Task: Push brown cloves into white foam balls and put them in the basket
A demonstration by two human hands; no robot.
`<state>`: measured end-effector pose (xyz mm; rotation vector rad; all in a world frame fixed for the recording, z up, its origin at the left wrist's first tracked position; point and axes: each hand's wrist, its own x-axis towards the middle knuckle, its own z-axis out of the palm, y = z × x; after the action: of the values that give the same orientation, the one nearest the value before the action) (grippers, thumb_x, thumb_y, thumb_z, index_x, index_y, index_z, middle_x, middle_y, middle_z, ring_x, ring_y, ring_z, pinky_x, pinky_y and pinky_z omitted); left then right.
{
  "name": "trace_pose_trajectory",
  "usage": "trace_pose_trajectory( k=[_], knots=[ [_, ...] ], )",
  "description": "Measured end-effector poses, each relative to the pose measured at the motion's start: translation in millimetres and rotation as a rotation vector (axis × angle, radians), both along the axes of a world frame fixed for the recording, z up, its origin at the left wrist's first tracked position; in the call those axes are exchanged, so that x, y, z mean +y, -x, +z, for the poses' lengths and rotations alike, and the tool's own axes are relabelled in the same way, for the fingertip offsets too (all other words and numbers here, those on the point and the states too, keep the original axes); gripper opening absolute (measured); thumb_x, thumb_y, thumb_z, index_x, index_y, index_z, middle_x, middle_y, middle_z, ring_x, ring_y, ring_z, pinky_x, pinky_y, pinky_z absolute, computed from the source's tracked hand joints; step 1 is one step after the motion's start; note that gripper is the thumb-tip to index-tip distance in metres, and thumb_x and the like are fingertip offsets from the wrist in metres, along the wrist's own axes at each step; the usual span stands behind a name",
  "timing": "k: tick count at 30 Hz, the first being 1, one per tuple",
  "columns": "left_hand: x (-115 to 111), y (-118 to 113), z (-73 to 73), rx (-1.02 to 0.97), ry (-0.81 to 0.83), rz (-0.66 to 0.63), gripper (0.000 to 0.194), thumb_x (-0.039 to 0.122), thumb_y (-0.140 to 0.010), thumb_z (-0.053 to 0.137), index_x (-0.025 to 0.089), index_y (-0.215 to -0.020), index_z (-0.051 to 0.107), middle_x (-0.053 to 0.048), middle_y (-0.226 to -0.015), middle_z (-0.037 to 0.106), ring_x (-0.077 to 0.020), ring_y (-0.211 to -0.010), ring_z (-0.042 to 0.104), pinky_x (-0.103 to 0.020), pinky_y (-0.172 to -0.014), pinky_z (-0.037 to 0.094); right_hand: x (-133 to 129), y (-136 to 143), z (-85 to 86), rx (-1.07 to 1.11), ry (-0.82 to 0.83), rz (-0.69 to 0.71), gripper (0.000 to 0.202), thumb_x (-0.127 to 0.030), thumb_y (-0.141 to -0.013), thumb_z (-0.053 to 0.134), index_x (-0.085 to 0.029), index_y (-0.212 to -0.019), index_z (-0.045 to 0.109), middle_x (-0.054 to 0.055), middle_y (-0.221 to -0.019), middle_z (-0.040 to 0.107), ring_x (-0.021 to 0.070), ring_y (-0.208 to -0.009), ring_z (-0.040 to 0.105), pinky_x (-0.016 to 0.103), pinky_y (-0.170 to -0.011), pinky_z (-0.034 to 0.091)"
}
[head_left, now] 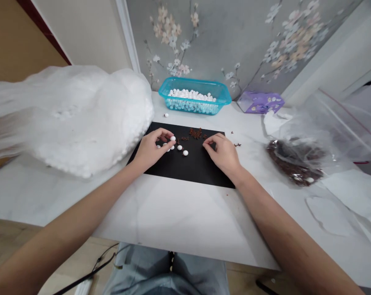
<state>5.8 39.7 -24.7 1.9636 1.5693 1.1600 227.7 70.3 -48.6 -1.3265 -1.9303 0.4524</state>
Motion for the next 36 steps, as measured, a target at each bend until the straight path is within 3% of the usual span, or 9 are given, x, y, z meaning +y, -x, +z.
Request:
trace_pose_trajectory(
  k=[5, 8, 23, 36],
  knots=[
    [-4, -3, 1.2, -0.045, 0.050, -0.098, 0.027, 0.039, -0.077, 0.059, 0.021, -0.097, 0.061, -0.002, -0.087, 0.068, -0.0144, -0.077, 0.061, -0.025, -0.070, 0.044, -17, 25, 6.2, 0.586, 0.404, 0.159, 0.028, -0.044, -0.072, 0.063, -0.017, -0.078, 0.059, -0.004, -0.058, 0.047, 0.0048, -0.042, 0.030, 0.023, -0.042, 0.025],
    [-7, -5, 2.7, -0.014, 0.061, -0.140, 0.028, 0.038, -0.076, 0.060, 0.020, -0.097, 0.063, -0.002, -0.087, 0.069, -0.0140, -0.076, 0.060, -0.025, -0.071, 0.044, -25, 33, 8.1, 0.734, 0.547, 0.265, 0.032, -0.045, -0.069, 0.066, -0.016, -0.080, 0.060, -0.007, -0.051, 0.041, 0.0038, -0.040, 0.027, 0.022, -0.039, 0.019],
    [-15, -11, 3.5, 0.035, 0.030, -0.146, 0.024, 0.038, -0.073, 0.063, 0.021, -0.089, 0.069, -0.003, -0.084, 0.069, -0.0145, -0.072, 0.061, -0.026, -0.068, 0.047, -27, 32, 10.0, 0.685, 0.531, 0.343, 0.032, -0.047, -0.071, 0.063, -0.017, -0.079, 0.059, -0.004, -0.062, 0.048, 0.0045, -0.047, 0.029, 0.021, -0.041, 0.021],
    [-15, -12, 2.1, 0.101, -0.081, -0.182, 0.019, 0.034, -0.075, 0.063, 0.022, -0.087, 0.070, -0.003, -0.078, 0.067, -0.0146, -0.073, 0.059, -0.027, -0.067, 0.048, -28, 34, 13.4, 0.618, 0.559, 0.402, 0.034, -0.052, -0.075, 0.057, -0.018, -0.078, 0.051, -0.006, -0.058, 0.037, 0.0055, -0.047, 0.026, 0.022, -0.042, 0.020]
  ],
)
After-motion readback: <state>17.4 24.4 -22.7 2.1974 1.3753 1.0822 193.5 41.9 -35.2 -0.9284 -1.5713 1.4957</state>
